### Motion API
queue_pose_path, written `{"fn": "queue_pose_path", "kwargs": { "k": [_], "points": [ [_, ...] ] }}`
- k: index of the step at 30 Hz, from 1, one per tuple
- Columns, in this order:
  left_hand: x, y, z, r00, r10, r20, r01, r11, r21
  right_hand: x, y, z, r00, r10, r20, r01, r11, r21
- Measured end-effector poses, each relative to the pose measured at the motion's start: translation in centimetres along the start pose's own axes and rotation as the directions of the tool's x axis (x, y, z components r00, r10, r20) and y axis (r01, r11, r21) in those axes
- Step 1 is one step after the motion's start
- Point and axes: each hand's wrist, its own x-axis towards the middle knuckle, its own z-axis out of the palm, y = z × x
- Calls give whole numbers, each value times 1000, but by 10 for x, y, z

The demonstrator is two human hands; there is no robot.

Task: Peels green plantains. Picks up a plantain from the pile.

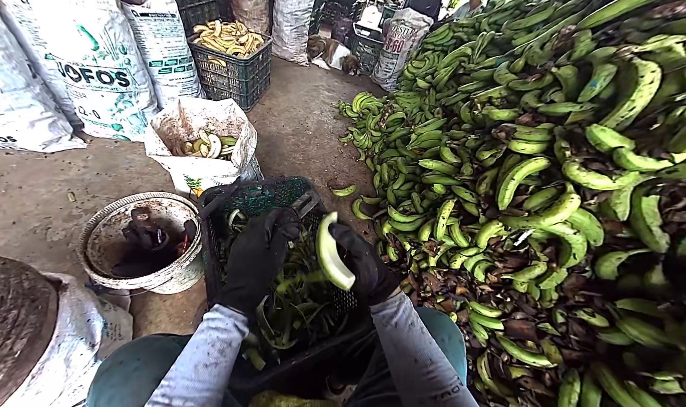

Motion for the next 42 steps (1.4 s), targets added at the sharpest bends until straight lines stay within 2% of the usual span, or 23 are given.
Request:
{"fn": "queue_pose_path", "kwargs": {
  "k": [4, 6, 9, 12, 15, 18, 21, 24, 26, 28, 31, 33, 35, 36, 39, 42],
  "points": [
    [-19, 8, 21, 990, 135, 45, -133, 990, -55, 19, 3, -5, 930, -230, -286, 263, 961, 81],
    [-28, 15, 30, 974, 225, -41, -227, 973, -42, 28, -7, 1, 888, -253, -383, 346, 917, 196],
    [-35, 21, 34, 943, 291, -164, -292, 956, 17, 34, -22, 12, 809, -238, -538, 462, 823, 330],
    [-39, 23, 34, 928, 303, -218, -296, 953, 68, 37, -28, 17, 742, -246, -623, 532, 781, 327],
    [-36, 21, 28, 955, 243, -170, -243, 970, 22, 34, -23, 17, 795, -267, -544, 452, 860, 238],
    [-25, 14, 21, 978, 184, -102, -187, 982, -25, 26, -17, 9, 909, -255, -328, 292, 954, 65],
    [-14, 6, 15, 986, 151, -64, -155, 986, -55, 13, -18, -2, 972, -222, -73, 204, 960, -193],
    [-10, -3, 15, 985, 167, -30, -169, 984, -64, 5, -24, -19, 984, -110, 137, 135, 971, -195],
    [-7, -3, 16, 987, 161, 4, -161, 985, -62, 0, -30, -22, 978, 2, 210, 36, 983, -180],
    [-2, -2, 15, 993, 100, 56, -96, 992, -76, -5, -33, -17, 963, 148, 223, -93, 966, -240],
    [3, -5, 14, 996, 11, 93, -8, 1000, -24, -10, -29, -21, 964, 196, 179, -127, 933, -338],
    [1, -3, 14, 996, 30, 84, -30, 1000, -4, -8, -18, -28, 984, 150, 100, -123, 964, -234],
    [-4, -1, 21, 989, 129, 66, -129, 992, -2, -1, -8, -31, 996, 78, 42, -81, 994, 69],
    [-7, 0, 27, 981, 186, 53, -186, 983, -10, 3, -7, -28, 999, 50, 14, -52, 969, 243],
    [-19, 4, 42, 939, 343, -20, -343, 939, -1, 15, -7, -20, 994, 18, -106, 54, 770, 635],
    [-26, 6, 51, 887, 435, -155, -430, 901, 65, 23, -4, -17, 978, -49, -204, 197, 541, 818]
  ]
}}
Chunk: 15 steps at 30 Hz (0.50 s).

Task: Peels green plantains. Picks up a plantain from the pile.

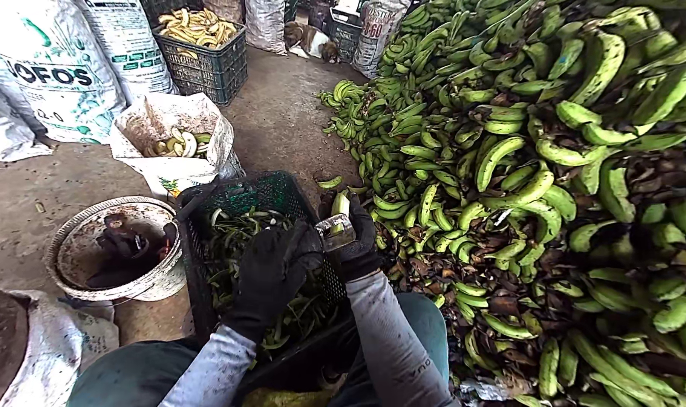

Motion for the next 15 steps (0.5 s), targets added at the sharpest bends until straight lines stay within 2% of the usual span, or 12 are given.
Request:
{"fn": "queue_pose_path", "kwargs": {
  "k": [1, 3, 7, 9, 10, 11, 12, 13, 14, 15],
  "points": [
    [-1, 2, -1, 1000, 6, -23, -6, 1000, 22, 2, 2, 1, 999, -32, -15, 33, 999, 36],
    [0, 3, -4, 999, -37, 8, 37, 999, 20, 1, 4, 0, 1000, -6, -3, 6, 1000, 18],
    [7, -4, -13, 959, -223, 177, 234, 971, -48, -12, 7, -2, 984, 131, 116, -87, 940, -329],
    [6, -6, -13, 962, -203, 180, 207, 978, -3, -15, 6, 2, 993, 117, 18, -98, 897, -431],
    [5, -5, -12, 968, -186, 171, 185, 983, 19, -18, 8, 5, 997, 46, -59, -71, 834, -548],
    [5, -4, -12, 962, -199, 189, 198, 980, 25, -22, 9, 6, 996, -28, -86, -40, 722, -690],
    [6, -3, -14, 941, -248, 229, 252, 968, 12, -25, 10, 4, 997, -70, -44, 2, 556, -831],
    [9, -3, -16, 913, -311, 265, 326, 945, -12, -28, 8, 1, 997, -59, 43, 61, 348, -936],
    [13, -4, -19, 883, -371, 287, 395, 918, -29, -31, 8, 0, 996, -23, 91, 94, 188, -978],
    [16, -6, -21, 852, -426, 306, 455, 890, -26, -32, 10, 0, 997, 15, 79, 77, 121, -990]
  ]
}}
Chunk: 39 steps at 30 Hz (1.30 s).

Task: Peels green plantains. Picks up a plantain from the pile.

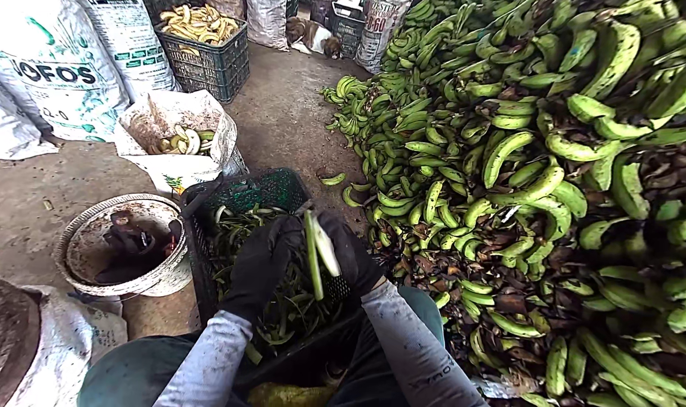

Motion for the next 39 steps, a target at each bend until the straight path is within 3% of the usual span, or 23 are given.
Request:
{"fn": "queue_pose_path", "kwargs": {
  "k": [3, 5, 7, 9, 13, 15, 17, 19, 21, 24, 26, 28, 31, 33, 36, 39],
  "points": [
    [6, -5, -10, 983, -169, 71, 168, 986, 22, -1, 7, 1, 993, 104, 57, -112, 978, 175],
    [5, -7, -11, 983, -165, 86, 164, 986, 22, 4, 16, -4, 984, 169, 49, -173, 893, 416],
    [2, -10, -6, 995, -49, 81, 45, 997, 60, 10, 23, -14, 961, 262, 83, -248, 695, 674],
    [-2, -12, 5, 988, 136, 66, -146, 975, 168, 15, 27, -25, 946, 304, 113, -264, 520, 812],
    [-13, -12, 28, 856, 517, 3, -494, 814, 305, 16, 37, -41, 925, 338, 175, -271, 264, 926],
    [-15, -10, 37, 809, 587, -28, -547, 769, 331, 15, 39, -43, 904, 360, 231, -307, 168, 937],
    [-17, -5, 42, 855, 519, -1, -494, 814, 306, 13, 35, -37, 878, 433, 205, -334, 245, 910],
    [-16, 0, 39, 942, 319, 108, -335, 920, 203, 8, 29, -26, 888, 441, 131, -327, 405, 854],
    [-9, 1, 36, 980, 113, 165, -128, 988, 85, 5, 27, -15, 924, 369, 103, -300, 529, 793],
    [-1, -3, 28, 984, -126, 125, 138, 986, -94, 2, 31, -8, 967, 185, 175, -255, 713, 653],
    [3, -11, 18, 967, -237, 97, 250, 957, -148, 1, 29, -7, 953, 211, 216, -302, 700, 647],
    [4, -16, 9, 957, -279, 75, 287, 945, -156, 3, 33, -15, 931, 249, 266, -364, 589, 721],
    [1, -15, 1, 975, -189, 116, 203, 970, -130, 8, 36, -30, 914, 318, 252, -377, 435, 818],
    [-7, -12, 3, 984, -19, 176, 30, 998, -62, 11, 37, -41, 912, 360, 199, -346, 409, 845],
    [-22, -4, 14, 938, 249, 242, -268, 962, 47, 10, 40, -49, 931, 358, 68, -252, 500, 828],
    [-29, 7, 29, 922, 287, 261, -320, 942, 96, 6, 37, -43, 921, 383, 75, -292, 548, 784]
  ]
}}
